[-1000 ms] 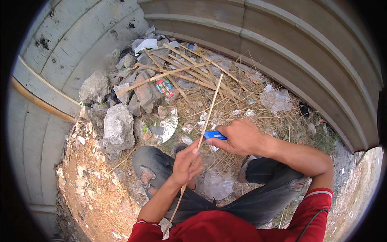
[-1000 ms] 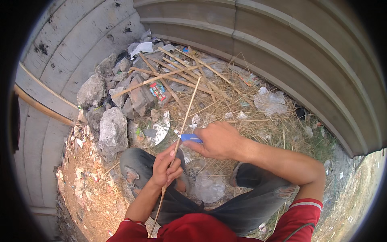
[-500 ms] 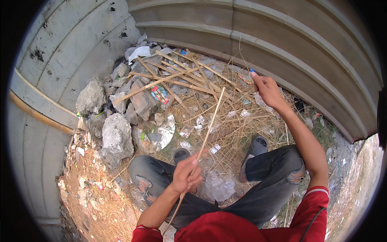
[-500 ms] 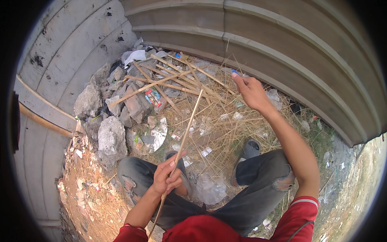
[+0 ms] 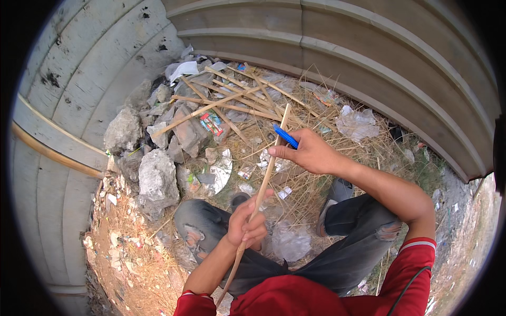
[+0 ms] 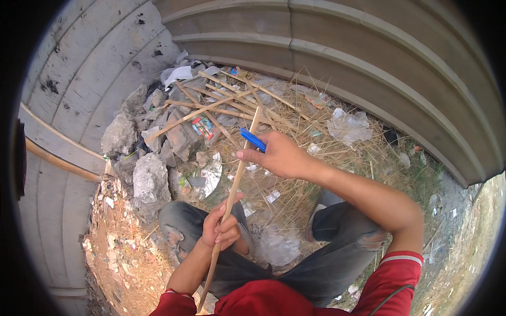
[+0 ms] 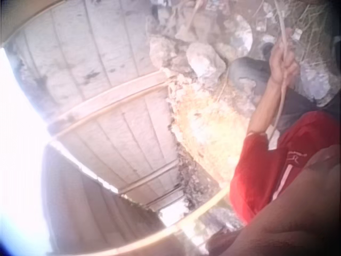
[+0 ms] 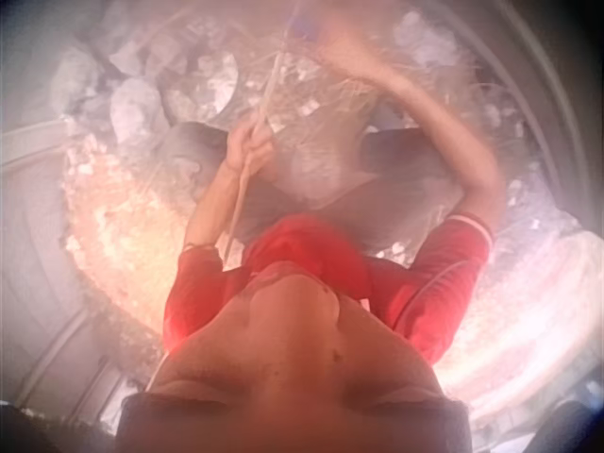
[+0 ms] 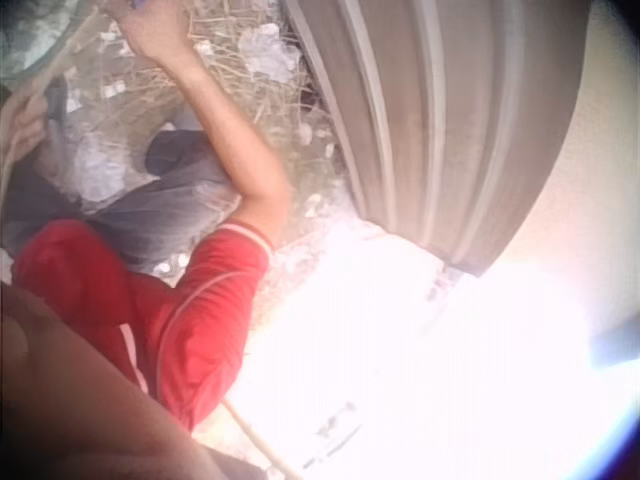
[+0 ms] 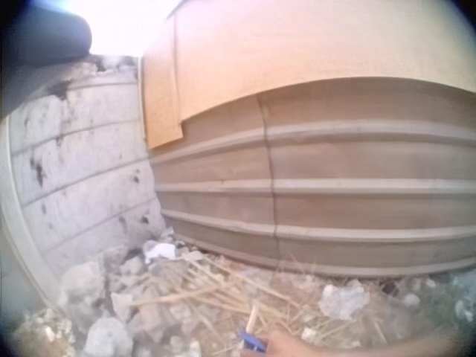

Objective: The person sits on the ground and uses a blue utility knife to shave thin strips from a bamboo stick. They repeatedly scrape the blade along the bamboo to create fine shavings, occasionally switching to a machete to split or break the bamboo into smaller pieces.

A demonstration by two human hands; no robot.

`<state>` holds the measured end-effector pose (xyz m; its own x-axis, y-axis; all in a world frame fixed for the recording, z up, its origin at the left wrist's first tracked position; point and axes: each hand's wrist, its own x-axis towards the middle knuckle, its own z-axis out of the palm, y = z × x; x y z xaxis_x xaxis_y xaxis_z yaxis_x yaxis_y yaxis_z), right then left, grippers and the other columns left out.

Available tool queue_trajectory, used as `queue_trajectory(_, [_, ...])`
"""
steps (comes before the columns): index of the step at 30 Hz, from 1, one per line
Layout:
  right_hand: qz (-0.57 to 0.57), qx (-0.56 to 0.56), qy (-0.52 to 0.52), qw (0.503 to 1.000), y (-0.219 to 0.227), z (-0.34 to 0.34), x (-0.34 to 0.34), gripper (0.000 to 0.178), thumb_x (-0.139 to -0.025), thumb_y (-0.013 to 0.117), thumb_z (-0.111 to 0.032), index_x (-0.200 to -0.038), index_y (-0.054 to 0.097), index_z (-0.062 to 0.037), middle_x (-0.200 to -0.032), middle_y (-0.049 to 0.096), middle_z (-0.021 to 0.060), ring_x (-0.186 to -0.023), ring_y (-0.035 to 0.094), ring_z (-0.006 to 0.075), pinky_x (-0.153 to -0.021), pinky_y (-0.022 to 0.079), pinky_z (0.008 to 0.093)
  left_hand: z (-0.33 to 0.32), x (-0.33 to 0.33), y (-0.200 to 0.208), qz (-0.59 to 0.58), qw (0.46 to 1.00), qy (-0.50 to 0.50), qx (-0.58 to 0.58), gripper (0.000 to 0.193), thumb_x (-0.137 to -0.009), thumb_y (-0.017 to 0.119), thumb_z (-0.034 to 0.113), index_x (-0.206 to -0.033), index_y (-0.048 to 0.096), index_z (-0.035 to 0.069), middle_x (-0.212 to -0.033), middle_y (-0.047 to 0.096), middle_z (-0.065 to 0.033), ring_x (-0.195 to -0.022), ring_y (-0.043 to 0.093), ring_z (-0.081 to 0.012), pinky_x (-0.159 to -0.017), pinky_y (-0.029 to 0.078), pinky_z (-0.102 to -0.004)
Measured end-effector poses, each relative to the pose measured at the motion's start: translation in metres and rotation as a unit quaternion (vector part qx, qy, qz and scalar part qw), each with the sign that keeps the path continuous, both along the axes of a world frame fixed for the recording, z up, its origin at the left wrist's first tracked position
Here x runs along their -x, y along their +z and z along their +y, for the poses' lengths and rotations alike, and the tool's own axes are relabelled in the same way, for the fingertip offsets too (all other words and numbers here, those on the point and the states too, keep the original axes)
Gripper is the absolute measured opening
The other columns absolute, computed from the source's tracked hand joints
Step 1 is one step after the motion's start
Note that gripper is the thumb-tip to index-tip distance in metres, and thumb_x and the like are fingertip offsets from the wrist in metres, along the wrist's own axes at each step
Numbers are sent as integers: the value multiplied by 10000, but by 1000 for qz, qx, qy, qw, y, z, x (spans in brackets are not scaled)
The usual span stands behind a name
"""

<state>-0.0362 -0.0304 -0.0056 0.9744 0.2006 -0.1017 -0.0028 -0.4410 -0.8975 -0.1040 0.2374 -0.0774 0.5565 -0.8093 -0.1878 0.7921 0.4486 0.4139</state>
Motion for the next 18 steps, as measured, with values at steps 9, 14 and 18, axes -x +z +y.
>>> queue_trajectory(9, [-129, 288, 125, 941, 7, 28, 38, 534, -991, 533, -531, -874, 707, -40, -655, 655, 212, -647, 662, 431, -628, 536, 523, -2, -4, 1, 54, 995, 42, 67, 505, -1095, 323, 272, -1576, 280, 124, -519, 312, 88, -330, 282, -35, -329, 265, -200])
queue_trajectory(14, [-133, 303, 13, 943, -1, 9, 10, 575, -1009, 501, -524, -826, 706, -19, -664, 645, 244, -674, 657, 452, -641, 523, 538, -2, -3, 0, 51, 998, 35, 16, 518, -1095, 323, 275, -1578, 269, 97, -520, 300, 83, -335, 275, -37, -342, 260, -194])
queue_trajectory(18, [-150, 279, -89, 944, 2, -49, -15, 606, -1037, 466, -498, -803, 679, 19, -635, 603, 260, -639, 621, 461, -633, 474, 547, 3, 7, 1, -23, 999, -21, -23, 545, -1089, 343, 273, -1576, 259, 42, -515, 299, 70, -344, 265, -43, -344, 266, -195])
